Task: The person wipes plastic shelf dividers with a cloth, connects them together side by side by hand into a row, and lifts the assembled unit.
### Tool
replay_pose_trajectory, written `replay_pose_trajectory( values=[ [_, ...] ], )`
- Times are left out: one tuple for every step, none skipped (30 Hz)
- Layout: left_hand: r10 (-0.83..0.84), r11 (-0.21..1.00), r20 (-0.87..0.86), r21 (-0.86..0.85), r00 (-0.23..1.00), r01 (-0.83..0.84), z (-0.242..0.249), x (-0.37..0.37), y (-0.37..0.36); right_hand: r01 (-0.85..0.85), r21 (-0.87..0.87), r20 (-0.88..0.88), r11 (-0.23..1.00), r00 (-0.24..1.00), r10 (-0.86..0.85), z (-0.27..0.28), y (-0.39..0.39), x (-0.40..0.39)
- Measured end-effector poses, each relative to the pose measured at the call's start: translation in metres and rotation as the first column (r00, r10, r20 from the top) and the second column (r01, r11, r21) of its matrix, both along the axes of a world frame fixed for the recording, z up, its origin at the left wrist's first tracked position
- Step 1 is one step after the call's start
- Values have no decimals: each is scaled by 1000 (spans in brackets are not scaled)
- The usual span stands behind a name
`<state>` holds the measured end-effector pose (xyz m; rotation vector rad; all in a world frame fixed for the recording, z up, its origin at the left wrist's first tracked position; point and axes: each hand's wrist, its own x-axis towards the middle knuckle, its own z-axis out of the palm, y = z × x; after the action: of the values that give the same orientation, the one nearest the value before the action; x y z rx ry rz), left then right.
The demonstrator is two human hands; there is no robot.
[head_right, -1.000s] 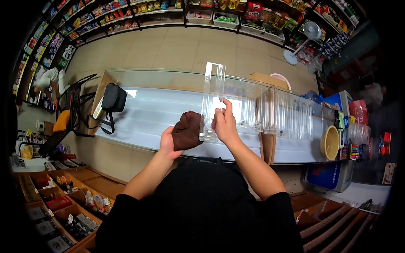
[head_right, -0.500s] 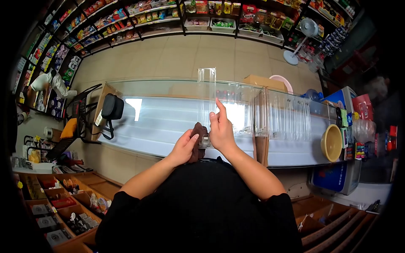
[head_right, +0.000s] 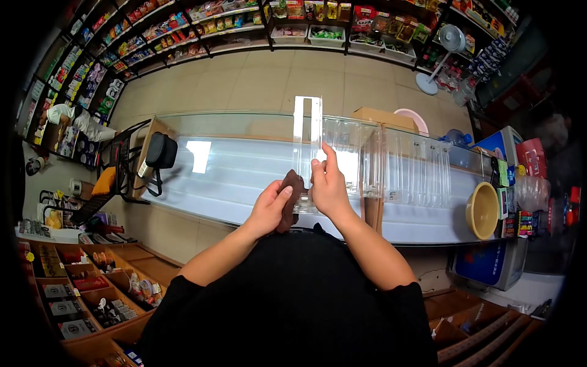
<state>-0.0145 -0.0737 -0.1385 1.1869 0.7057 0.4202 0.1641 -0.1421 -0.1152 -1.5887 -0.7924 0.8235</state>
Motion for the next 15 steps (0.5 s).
replay_pose_trajectory(
  values=[
    [-8,999,-8,-51,1000,8,5,1,2,12,6,-28,1000,1000,-12,1,0,3],
    [-5,999,-7,-48,1000,4,10,2,7,23,13,-55,1000,998,-22,3,0,7],
    [-18,992,-16,-122,1000,16,17,1,12,21,15,-56,1000,998,-20,6,-3,10],
    [-34,980,-25,-195,999,28,21,0,17,9,3,-39,1000,999,-9,8,-6,13],
    [-35,981,-26,-193,999,30,22,1,21,-2,-9,-22,1000,1000,2,10,-8,17],
    [11,984,17,-179,1000,-8,21,1,25,-2,-8,-23,1000,1000,2,9,-10,19],
    [57,985,60,-166,997,-47,20,0,28,4,7,-37,1000,999,-4,9,-11,20],
    [24,989,44,-148,999,-17,14,-2,31,10,23,-50,1000,999,-9,8,-12,21],
    [26,989,44,-147,999,-19,15,2,30,7,24,-50,1000,999,-6,9,-11,22],
    [-42,997,-3,-59,999,42,16,8,24,-4,27,-53,1000,999,6,10,-11,21],
    [-105,994,-57,25,993,106,17,12,19,-16,30,-58,999,998,18,10,-12,19],
    [-131,982,-119,122,984,146,19,15,16,-21,29,-61,999,998,23,9,-12,18],
    [-129,976,-137,157,982,150,19,17,14,-30,26,-10,999,999,30,8,-13,18],
    [-121,973,-155,178,980,148,19,17,16,-36,25,40,999,999,35,8,-13,18],
    [-112,969,-174,198,978,147,17,18,18,-36,26,40,999,999,35,10,-14,17]
  ],
)
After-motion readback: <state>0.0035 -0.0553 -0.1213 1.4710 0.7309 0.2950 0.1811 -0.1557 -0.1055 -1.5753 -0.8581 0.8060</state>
